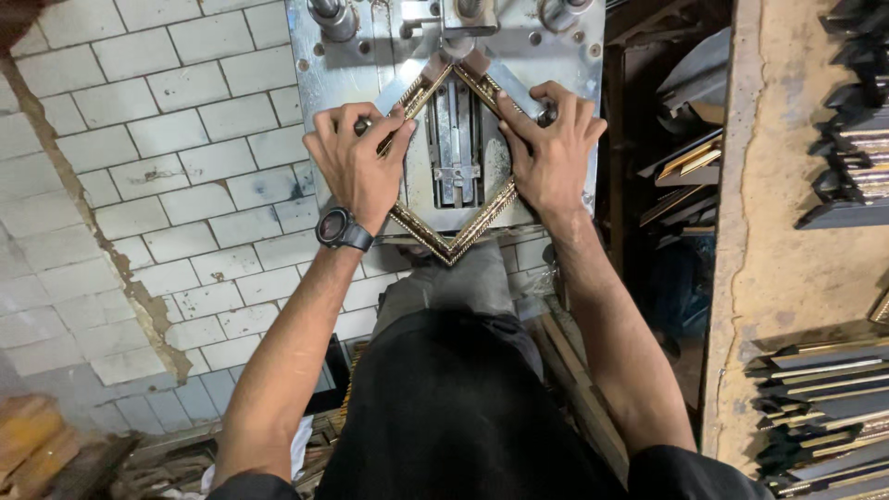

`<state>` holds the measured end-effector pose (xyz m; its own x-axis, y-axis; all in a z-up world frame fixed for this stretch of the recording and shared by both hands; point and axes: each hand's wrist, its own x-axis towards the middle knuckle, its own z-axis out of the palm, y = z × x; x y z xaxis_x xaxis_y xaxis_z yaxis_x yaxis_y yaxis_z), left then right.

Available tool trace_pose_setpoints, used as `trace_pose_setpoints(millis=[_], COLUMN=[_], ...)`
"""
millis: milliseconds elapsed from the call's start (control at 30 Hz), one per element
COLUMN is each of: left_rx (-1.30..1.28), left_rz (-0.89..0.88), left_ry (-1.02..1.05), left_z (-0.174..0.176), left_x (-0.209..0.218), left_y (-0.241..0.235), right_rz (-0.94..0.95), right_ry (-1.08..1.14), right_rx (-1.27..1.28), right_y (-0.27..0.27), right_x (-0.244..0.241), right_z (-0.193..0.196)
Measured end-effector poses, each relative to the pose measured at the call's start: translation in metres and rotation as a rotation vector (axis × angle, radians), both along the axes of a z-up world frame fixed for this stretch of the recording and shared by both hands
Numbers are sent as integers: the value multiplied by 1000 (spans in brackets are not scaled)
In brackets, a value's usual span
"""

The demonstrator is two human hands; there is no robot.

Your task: The person assembles gold picture frames by placing four cut frame pieces into a corner-joining machine, pressing the handle to join the corners, and stacking the completed frames on a nearby table. The process is repeated multiple times with consistent handling of frame pieces and the joining tool.

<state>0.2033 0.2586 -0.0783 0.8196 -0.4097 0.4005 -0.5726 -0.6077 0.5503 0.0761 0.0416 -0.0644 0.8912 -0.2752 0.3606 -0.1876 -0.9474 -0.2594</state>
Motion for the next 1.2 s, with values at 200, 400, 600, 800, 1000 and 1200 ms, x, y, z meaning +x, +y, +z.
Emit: trace_pose_setpoints(millis=[200, 400, 600, 800, 1000, 1200], left_rx=[52, 65, 97, 14, 49, 78], left_rz=[-48, -33, -23, -7, -18, -12], left_ry=[-10, -50, -71, -75, -93, -86], left_z=[-2, 6, -14, -6, -12, 5], left_x=[-1, 6, 0, -9, -2, -10], left_y=[8, 1, 6, 8, 9, 9], right_rz=[-5, -1, -27, 13, -15, -66], right_ry=[18, -18, -25, -76, -47, -4], right_rx=[-18, -18, -94, 19, -13, -55], right_y=[3, 3, 3, 5, 8, 19], right_x=[-5, 5, -4, -10, -9, -13], right_z=[2, 7, -11, -5, -4, 3])
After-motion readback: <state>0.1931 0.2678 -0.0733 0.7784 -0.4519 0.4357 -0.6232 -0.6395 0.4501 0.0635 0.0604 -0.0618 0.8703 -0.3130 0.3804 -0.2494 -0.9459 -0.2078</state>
